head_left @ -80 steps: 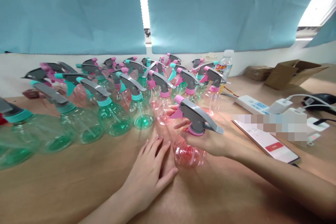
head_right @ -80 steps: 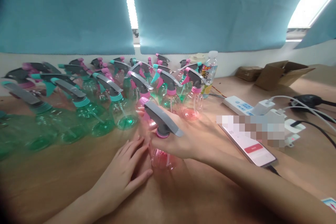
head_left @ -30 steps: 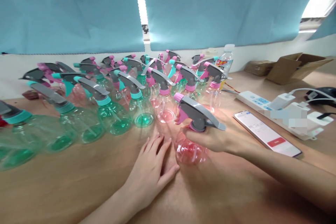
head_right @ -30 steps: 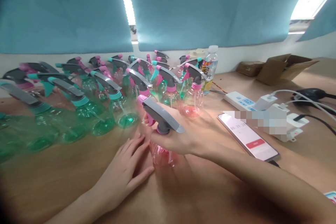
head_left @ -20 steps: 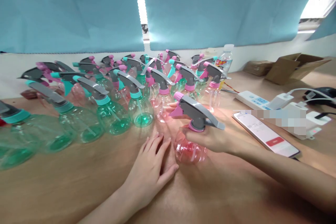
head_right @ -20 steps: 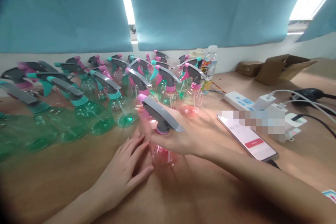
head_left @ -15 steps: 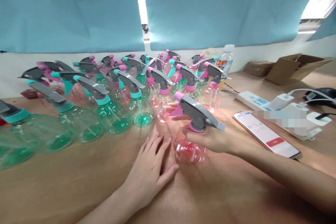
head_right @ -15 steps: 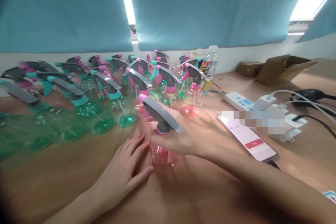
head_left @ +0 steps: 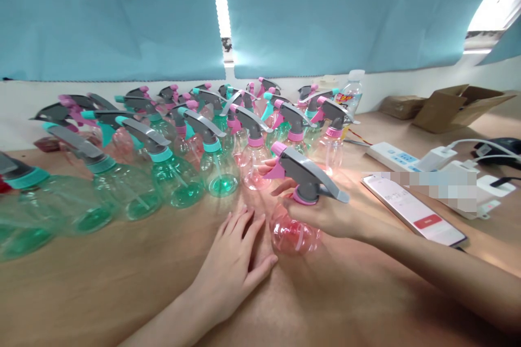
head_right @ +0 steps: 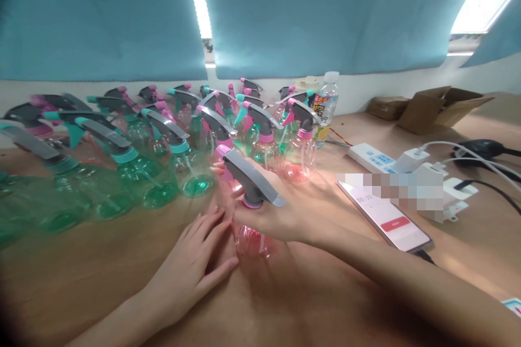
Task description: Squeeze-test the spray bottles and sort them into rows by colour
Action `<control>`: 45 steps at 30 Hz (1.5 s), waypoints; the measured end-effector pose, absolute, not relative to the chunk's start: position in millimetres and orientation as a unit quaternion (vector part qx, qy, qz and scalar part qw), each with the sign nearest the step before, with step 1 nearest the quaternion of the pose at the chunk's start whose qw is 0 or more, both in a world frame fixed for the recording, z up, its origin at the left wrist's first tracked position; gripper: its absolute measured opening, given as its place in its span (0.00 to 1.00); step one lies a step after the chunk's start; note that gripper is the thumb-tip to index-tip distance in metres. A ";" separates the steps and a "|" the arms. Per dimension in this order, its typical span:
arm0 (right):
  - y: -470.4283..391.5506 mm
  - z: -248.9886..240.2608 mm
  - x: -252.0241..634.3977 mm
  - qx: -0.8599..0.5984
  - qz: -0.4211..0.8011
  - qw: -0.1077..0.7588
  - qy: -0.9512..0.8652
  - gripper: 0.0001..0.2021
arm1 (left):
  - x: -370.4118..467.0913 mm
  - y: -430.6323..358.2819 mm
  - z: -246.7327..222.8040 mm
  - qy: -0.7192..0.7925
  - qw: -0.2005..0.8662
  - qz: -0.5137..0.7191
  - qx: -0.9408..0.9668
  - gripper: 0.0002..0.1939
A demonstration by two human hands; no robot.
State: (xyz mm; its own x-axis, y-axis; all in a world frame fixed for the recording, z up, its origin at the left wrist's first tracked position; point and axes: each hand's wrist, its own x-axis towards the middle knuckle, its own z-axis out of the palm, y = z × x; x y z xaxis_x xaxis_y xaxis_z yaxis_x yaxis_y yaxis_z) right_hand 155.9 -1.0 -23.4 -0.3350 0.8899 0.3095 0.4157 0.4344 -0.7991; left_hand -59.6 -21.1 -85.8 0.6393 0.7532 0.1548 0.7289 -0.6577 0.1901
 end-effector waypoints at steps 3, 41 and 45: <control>-1.6 -22.0 155.2 -0.435 0.315 0.383 -0.752 0.16 | -59.3 -21.0 -85.0 0.412 0.057 0.109 0.903 0.29; 0.4 -28.4 164.8 -0.475 0.261 0.363 -0.758 0.14 | -59.8 -21.3 -85.9 0.409 0.059 0.126 0.902 0.26; -0.7 -27.9 165.6 -0.479 0.244 0.368 -0.759 0.10 | -60.9 -20.9 -89.3 0.406 0.059 0.123 0.904 0.27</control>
